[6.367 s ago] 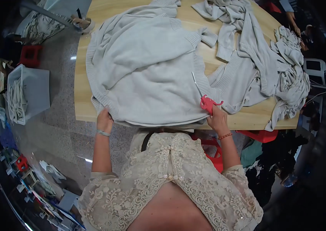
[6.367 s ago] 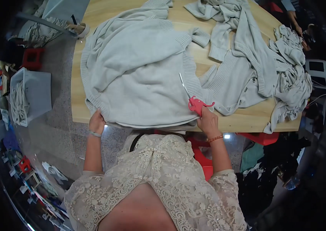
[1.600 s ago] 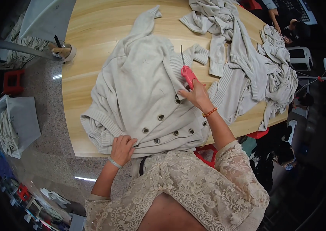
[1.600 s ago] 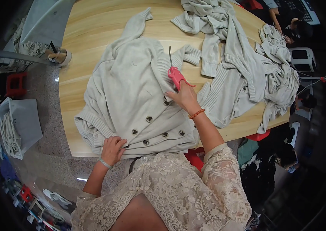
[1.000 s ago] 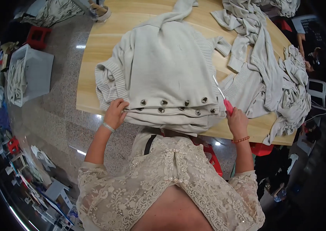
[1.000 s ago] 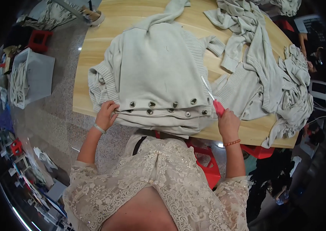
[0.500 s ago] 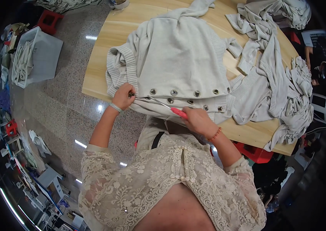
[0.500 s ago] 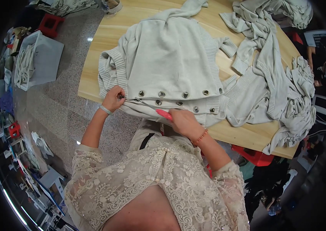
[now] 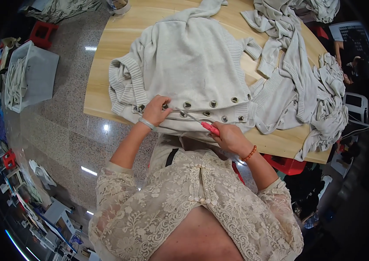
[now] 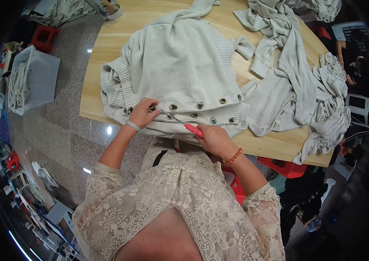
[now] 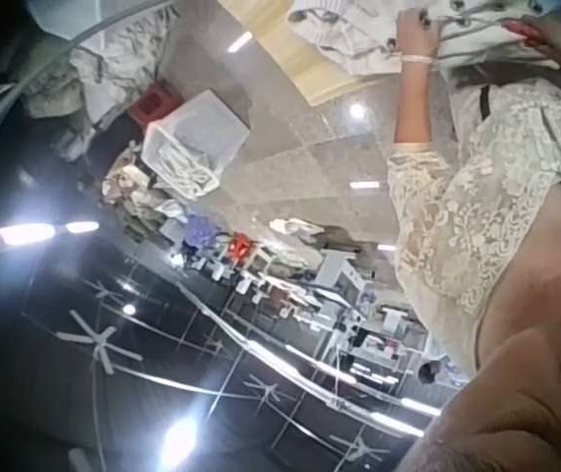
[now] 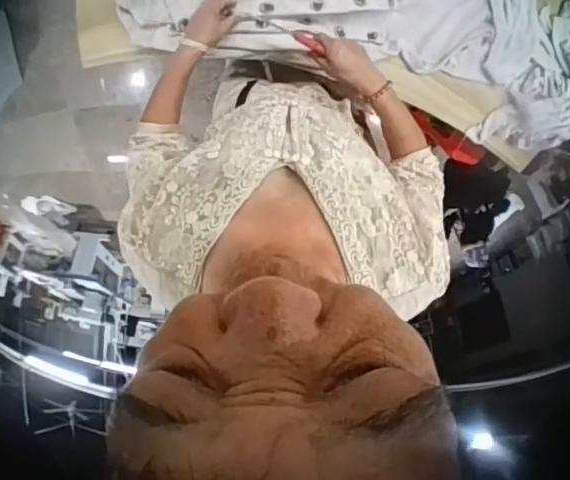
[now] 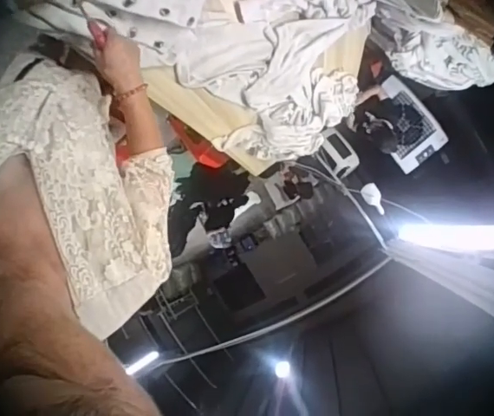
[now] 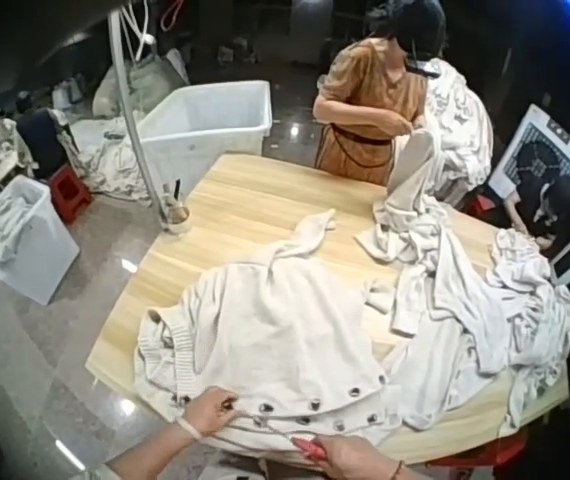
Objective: Trimming excess threads or fabric from knitted sweaters using scissors.
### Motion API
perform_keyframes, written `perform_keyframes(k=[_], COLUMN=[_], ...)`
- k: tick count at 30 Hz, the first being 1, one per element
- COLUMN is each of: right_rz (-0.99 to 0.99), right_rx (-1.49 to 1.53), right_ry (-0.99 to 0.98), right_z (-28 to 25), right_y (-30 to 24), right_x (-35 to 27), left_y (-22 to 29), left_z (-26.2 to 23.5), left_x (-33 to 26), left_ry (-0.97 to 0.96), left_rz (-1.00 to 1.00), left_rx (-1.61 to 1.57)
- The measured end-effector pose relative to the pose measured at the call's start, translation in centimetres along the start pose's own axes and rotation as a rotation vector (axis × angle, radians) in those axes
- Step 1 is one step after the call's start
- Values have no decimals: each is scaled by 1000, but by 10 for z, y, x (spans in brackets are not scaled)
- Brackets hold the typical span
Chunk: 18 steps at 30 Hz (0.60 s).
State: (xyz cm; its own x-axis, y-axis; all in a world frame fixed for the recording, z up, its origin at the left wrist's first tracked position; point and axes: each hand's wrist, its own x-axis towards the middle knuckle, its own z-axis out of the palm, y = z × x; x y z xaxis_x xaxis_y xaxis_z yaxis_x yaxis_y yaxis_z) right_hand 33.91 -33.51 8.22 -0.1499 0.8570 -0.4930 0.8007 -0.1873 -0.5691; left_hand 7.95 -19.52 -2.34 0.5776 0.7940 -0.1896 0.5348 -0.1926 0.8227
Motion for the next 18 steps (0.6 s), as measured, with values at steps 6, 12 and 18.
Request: perform_keyframes(k=[6, 12, 18], right_rz=[39, 55, 131], right_rx=[-41, 67, 13], right_ry=[-7, 127, 178], right_z=[12, 28, 15], right_y=[2, 14, 27], right_x=[-10, -28, -49], left_y=[-20, 26, 25], left_z=[5, 3, 47], left_x=[15, 13, 38], left_ry=[-138, 88, -126], left_rz=[31, 485, 188], left_rx=[-25, 393, 19])
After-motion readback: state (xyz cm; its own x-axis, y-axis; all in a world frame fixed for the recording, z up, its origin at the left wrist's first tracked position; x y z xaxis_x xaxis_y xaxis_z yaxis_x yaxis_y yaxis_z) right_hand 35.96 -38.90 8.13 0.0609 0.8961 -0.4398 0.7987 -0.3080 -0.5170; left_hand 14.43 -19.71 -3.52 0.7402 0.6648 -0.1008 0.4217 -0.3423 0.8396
